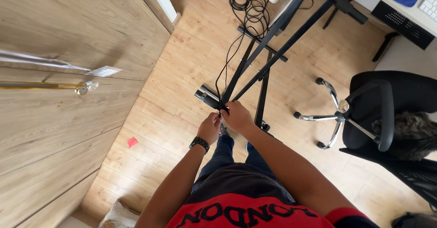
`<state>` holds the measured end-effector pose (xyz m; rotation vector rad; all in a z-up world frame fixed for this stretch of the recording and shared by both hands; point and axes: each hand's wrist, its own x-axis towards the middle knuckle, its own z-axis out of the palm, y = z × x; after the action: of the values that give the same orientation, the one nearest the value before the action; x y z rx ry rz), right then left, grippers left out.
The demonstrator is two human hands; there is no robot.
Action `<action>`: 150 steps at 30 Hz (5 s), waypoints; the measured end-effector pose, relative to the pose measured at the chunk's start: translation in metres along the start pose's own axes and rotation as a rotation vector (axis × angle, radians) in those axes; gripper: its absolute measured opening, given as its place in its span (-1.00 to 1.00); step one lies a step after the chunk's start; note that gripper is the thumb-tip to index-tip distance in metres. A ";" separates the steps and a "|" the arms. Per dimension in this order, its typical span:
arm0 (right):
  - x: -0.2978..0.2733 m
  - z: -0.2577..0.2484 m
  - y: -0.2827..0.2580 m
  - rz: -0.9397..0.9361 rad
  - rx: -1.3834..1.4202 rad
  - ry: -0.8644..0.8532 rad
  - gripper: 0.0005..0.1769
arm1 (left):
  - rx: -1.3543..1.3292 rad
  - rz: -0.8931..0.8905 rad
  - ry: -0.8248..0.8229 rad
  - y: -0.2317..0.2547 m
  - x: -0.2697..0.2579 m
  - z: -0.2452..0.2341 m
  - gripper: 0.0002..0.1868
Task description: The person gathers a long black cable from the floor and coils it into a neat bundle by hand. The person holds the coiled cable at the end of the clip.
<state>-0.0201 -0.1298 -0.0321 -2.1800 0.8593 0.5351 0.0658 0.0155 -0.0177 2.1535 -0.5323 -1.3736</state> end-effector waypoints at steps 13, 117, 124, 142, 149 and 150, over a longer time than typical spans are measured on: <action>-0.017 0.013 0.023 0.008 0.156 0.137 -0.67 | 0.141 0.048 -0.069 0.005 -0.005 -0.020 -0.71; -0.711 0.027 0.554 -0.120 0.213 0.484 -0.83 | -1.149 0.377 0.003 0.177 -0.344 0.538 -0.77; -0.720 0.069 0.692 0.187 0.045 0.514 -0.78 | -1.334 0.450 0.108 0.190 -0.337 0.504 -0.69; -0.638 -0.051 0.475 0.046 1.339 0.187 -0.61 | 0.633 0.973 -0.432 0.165 -0.366 0.638 -0.66; -0.709 -0.059 0.487 0.015 0.693 0.045 -0.63 | -0.558 0.167 -0.205 0.201 -0.361 0.569 -0.55; -0.720 -0.056 0.491 0.086 0.592 -0.021 -0.66 | -1.112 -0.188 -0.155 0.209 -0.358 0.560 -0.41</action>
<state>-0.8619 -0.1277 0.1989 -1.6012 0.9585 0.2920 -0.6002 -0.0633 0.1711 1.1974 0.3580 -1.4334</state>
